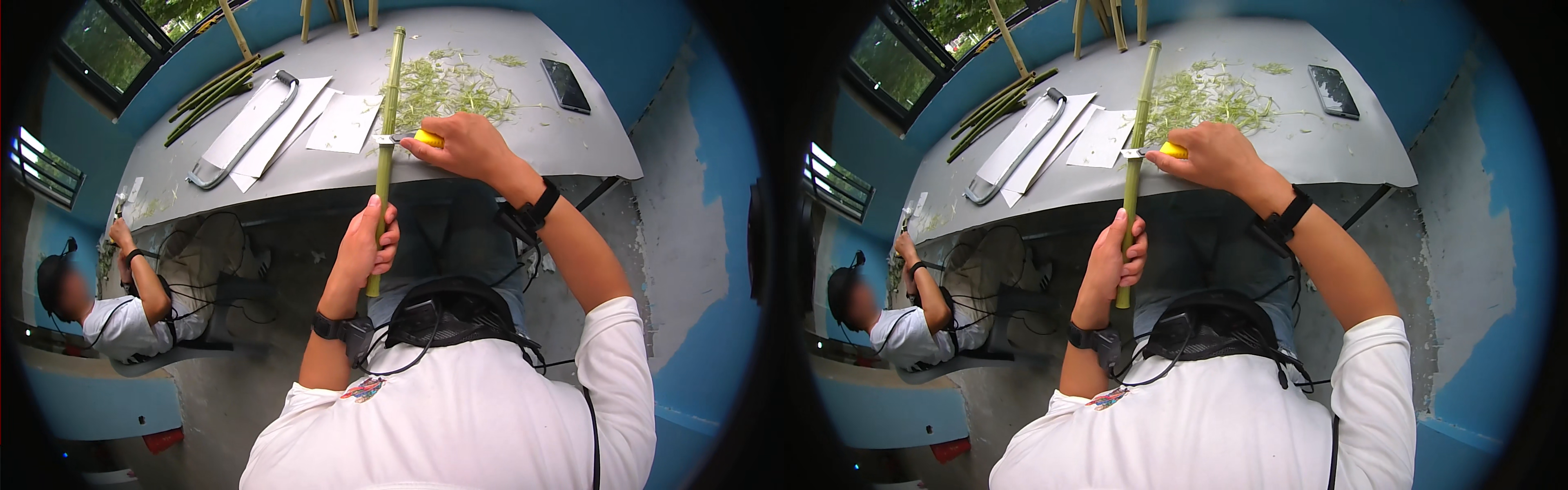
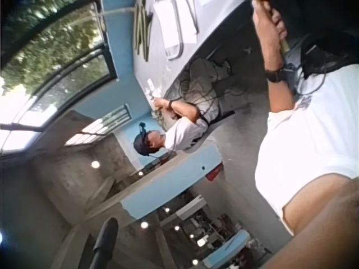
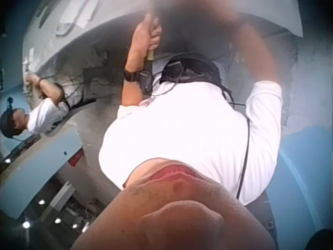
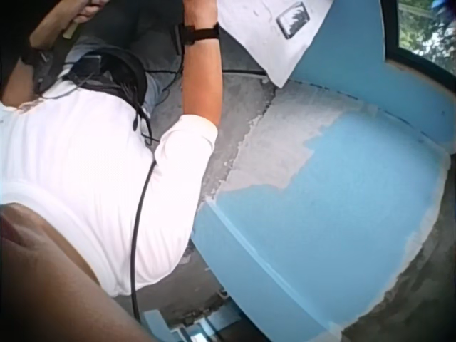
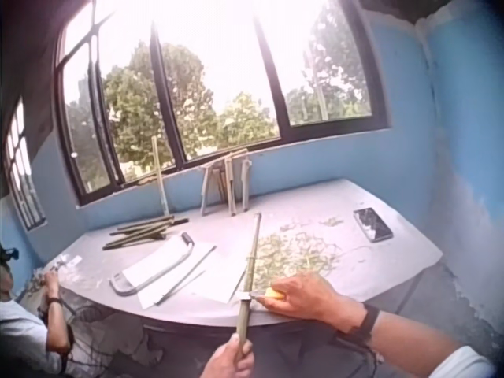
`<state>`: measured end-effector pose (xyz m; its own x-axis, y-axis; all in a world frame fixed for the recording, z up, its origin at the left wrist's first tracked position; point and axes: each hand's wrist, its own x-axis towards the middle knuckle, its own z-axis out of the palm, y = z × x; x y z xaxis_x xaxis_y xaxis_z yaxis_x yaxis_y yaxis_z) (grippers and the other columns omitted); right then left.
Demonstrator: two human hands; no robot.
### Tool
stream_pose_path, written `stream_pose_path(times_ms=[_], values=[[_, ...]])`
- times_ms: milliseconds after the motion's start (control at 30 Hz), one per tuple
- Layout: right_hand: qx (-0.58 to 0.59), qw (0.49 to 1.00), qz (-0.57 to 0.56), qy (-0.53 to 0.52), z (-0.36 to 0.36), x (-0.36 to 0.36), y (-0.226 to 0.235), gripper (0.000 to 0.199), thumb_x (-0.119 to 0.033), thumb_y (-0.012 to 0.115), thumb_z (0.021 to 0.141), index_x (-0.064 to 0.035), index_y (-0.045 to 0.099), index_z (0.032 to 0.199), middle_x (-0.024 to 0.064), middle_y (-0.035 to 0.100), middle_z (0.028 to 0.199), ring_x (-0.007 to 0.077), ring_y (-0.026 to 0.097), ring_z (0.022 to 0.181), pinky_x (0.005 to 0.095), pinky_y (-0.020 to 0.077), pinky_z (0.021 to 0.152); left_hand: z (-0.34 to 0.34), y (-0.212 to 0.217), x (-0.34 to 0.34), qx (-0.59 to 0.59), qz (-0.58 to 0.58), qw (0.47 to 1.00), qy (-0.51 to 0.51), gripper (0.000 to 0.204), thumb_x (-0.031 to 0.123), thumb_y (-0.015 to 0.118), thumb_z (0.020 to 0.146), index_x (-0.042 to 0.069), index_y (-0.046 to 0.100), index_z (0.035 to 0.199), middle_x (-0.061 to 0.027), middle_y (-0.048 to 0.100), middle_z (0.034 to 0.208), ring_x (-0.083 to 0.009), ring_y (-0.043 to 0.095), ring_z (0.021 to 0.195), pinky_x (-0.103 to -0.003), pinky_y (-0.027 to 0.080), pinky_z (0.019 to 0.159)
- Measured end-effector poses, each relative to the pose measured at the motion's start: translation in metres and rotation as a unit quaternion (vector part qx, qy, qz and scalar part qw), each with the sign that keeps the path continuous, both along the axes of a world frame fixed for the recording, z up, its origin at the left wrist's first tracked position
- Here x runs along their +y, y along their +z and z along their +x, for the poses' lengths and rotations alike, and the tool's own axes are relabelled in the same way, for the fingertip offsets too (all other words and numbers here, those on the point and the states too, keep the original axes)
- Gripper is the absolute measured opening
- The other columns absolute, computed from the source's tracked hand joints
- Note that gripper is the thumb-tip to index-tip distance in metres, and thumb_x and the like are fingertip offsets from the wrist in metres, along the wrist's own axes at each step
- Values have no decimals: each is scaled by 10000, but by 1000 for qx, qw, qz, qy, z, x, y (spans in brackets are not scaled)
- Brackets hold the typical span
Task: Peeling the outer layer of a green bamboo stick using a utility knife while sitting at a desk.
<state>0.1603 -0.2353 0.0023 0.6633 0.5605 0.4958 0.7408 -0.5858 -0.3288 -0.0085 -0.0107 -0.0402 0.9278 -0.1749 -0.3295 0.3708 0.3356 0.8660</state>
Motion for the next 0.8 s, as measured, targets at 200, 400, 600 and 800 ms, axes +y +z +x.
stream_pose_path(times_ms=[200, 400, 600, 800], values=[[-8, 998, 19, -65, 4, 3, -6, 653, -642, 684, 1071, -75, 631, 751, 183, 633, 624, 450, 671, 622, 528, 529, 584, -2, 3, -10, -2, 67, 997, 31, 482, 589, 397, 1220, 148, 494, 1052, 34, 421, 738, -40, 311, 477, -240, 264, 402], [-38, 993, 49, -97, 9, 2, -15, 648, -640, 668, 1085, -69, 631, 779, 180, 639, 626, 441, 684, 622, 533, 528, 585, -4, 3, -12, -3, 109, 993, 40, 473, 565, 381, 1227, 143, 506, 1057, 28, 432, 740, -43, 322, 481, -242, 273, 410], [-24, 1000, 14, -10, -1, -5, -5, 661, -685, 650, 1063, -81, 706, 801, 168, 688, 658, 422, 719, 641, 526, 567, 599, 1, 13, -15, -43, 138, 988, 60, 416, 492, 430, 1234, 126, 520, 1057, 19, 451, 742, -54, 384, 467, -256, 323, 398], [-16, 1000, 14, -5, 2, -6, -4, 668, -667, 668, 1064, -70, 671, 764, 180, 661, 649, 426, 687, 630, 529, 543, 600, 4, 9, -17, -61, 128, 988, 59, 366, 462, 472, 1231, 133, 537, 1082, 25, 462, 755, -56, 400, 443, -247, 350, 385]])
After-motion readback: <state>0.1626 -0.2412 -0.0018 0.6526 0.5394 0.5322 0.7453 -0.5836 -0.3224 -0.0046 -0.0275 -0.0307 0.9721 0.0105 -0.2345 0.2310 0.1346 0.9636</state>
